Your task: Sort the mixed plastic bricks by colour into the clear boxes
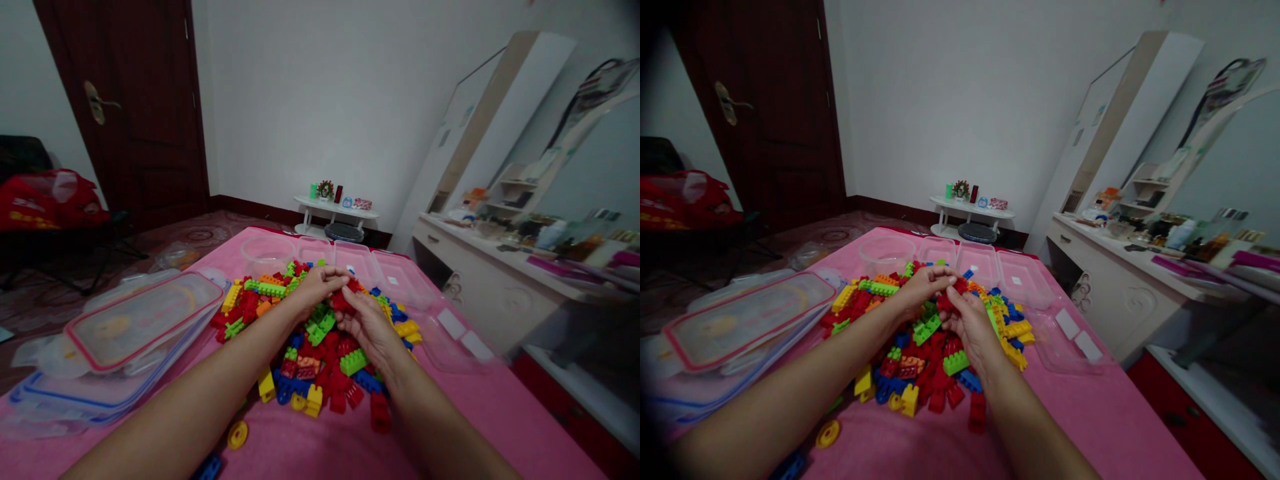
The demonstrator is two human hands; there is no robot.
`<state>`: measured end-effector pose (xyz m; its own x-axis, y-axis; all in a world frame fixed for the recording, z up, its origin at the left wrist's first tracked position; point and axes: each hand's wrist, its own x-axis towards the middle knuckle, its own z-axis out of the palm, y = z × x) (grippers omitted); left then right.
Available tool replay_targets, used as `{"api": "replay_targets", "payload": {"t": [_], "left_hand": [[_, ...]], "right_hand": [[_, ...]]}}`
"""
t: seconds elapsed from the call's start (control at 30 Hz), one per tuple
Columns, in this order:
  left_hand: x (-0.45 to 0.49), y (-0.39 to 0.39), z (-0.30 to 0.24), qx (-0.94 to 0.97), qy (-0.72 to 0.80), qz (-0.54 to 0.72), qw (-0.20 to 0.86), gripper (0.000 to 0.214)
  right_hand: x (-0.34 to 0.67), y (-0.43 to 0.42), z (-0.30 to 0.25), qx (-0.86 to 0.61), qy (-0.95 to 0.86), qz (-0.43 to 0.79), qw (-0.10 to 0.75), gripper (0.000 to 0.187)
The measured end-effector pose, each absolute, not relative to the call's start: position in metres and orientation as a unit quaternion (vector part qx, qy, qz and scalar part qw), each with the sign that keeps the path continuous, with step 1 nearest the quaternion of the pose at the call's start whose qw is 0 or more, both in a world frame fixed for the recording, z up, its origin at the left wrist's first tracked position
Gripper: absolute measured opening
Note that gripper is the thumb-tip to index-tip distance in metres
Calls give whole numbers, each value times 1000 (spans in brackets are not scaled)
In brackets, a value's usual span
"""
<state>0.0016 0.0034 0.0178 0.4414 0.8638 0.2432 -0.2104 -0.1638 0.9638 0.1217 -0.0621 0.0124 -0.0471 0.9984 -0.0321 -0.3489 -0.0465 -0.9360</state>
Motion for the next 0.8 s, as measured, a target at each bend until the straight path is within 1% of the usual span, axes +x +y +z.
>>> {"api": "replay_targets", "payload": {"t": [0.2,0.27,0.3,0.37,0.4,0.43,0.47,0.5,0.53,0.6,0.67,0.73,0.8], "left_hand": [[5,0,19,640,246,458,566,24],[4,2,19,649,247,453,558,27],[3,3,18,657,249,448,553,28],[0,7,18,678,256,434,534,28],[-2,10,18,689,261,427,524,26],[-4,12,18,700,267,421,512,25],[-6,14,18,709,274,417,498,24],[-8,16,18,719,279,413,485,23],[-10,18,18,730,282,407,471,24],[-13,20,19,761,285,389,435,25],[-17,20,21,795,288,355,398,26],[-21,19,24,829,295,314,358,25],[-24,18,29,853,303,286,315,24]], "right_hand": [[129,-59,17,-436,-413,598,531,35],[139,-56,25,-460,-450,555,527,35],[147,-55,31,-479,-476,511,531,36],[172,-51,45,-537,-536,356,546,37],[188,-50,52,-572,-565,250,539,37],[206,-49,59,-613,-585,116,518,35],[226,-49,64,-663,-584,-12,469,34],[245,-48,68,-709,-566,-115,406,35],[264,-48,71,-748,-543,-171,340,38],[297,-48,70,-809,-520,-173,213,44],[316,-47,65,-842,-510,-122,125,51],[319,-46,61,-848,-516,-87,82,56],[306,-46,59,-830,-546,-80,83,56]]}}
